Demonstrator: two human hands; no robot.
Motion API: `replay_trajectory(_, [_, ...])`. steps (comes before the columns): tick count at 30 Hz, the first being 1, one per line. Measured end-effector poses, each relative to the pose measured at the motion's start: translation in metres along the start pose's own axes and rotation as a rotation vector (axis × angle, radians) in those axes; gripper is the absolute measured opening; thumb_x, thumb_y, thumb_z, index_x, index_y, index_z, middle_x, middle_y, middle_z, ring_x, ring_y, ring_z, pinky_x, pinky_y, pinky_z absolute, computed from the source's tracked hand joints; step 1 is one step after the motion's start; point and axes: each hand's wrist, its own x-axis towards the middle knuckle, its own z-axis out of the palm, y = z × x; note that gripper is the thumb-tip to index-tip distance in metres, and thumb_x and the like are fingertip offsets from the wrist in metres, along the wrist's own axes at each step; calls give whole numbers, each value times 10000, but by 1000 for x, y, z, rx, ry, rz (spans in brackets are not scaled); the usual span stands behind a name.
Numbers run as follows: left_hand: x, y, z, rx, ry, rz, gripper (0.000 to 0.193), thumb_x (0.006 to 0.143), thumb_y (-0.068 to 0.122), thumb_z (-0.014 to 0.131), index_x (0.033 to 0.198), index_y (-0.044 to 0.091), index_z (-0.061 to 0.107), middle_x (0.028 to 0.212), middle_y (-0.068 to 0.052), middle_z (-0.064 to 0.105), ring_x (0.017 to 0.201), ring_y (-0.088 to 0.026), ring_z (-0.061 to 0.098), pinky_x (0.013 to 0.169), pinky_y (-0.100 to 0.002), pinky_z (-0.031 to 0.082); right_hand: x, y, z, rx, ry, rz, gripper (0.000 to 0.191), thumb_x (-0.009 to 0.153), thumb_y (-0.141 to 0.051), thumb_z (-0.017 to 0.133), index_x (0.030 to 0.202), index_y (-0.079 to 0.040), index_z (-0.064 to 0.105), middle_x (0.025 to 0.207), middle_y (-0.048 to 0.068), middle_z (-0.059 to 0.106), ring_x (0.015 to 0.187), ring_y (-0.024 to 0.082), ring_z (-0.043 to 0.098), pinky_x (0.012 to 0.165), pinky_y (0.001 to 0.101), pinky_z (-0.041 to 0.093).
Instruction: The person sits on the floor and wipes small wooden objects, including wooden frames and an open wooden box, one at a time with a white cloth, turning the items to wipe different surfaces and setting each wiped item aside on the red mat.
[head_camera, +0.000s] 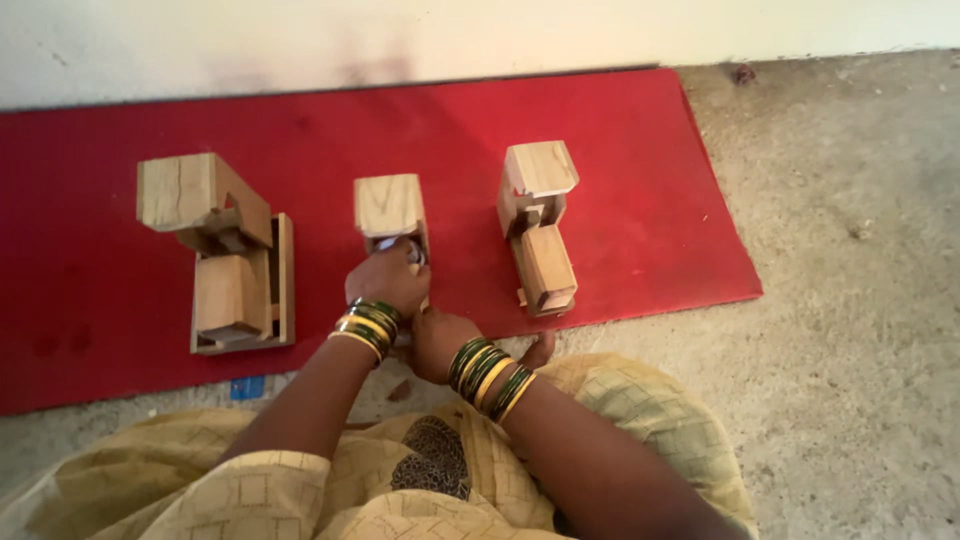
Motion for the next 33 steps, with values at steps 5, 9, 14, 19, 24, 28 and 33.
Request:
replay_trajectory(5, [1,-11,16,42,219,100,428,892,385,560,1222,130,659,1456,-206,500,1175,-385,615,949,-533,533,2,2,8,-79,4,-57,419,971,-388,557,1242,-79,637,1219,252,637,1058,358,684,879,487,573])
replay_trajectory(9, [11,-22,17,-17,126,148,494,916,398,528,1322,135,626,1451,-208,500,1146,-425,610,984,-531,519,3,-3,6,-103,2,-14,523,949,-348,579,1321,13,512,1235,267,613,1046,351,694,853,474,586])
replay_trajectory(14, [26,-13,11,80,-123,70,540,880,468,559,1299,141,653,1454,-154,535,1216,-365,620,1002,-500,539,0,-7,-3,-34,-24,4,577,970,-383,555,1358,30,444,1193,275,640,1013,369,706,831,490,581])
replay_trajectory(19, [37,-4,5,185,-220,52,540,859,476,584,1220,102,732,1325,-158,674,1203,-316,661,1008,-463,543,-1,-3,5,-17,47,-69,595,978,-438,551,1382,-18,434,1157,308,626,926,419,695,763,519,580])
replay_trajectory(24, [41,0,11,158,-149,1,476,835,410,620,1163,88,745,1252,-156,700,1143,-311,684,964,-456,559,5,5,16,-61,126,-142,552,973,-433,578,1305,-12,448,1128,307,638,907,411,702,743,527,580])
replay_trajectory(28, [40,-2,14,128,-125,-14,460,859,419,617,1138,78,752,1217,-165,712,1105,-323,700,941,-462,569,5,5,17,-24,144,-96,646,960,-454,593,1333,44,420,1092,288,656,920,413,697,781,517,575])
replay_trajectory(33, [40,-4,14,107,-101,-5,413,879,384,586,1098,86,770,1172,-156,739,1089,-318,713,937,-462,568,5,5,16,-45,89,-71,656,974,-460,576,1359,41,401,1095,285,655,928,401,699,787,507,579])
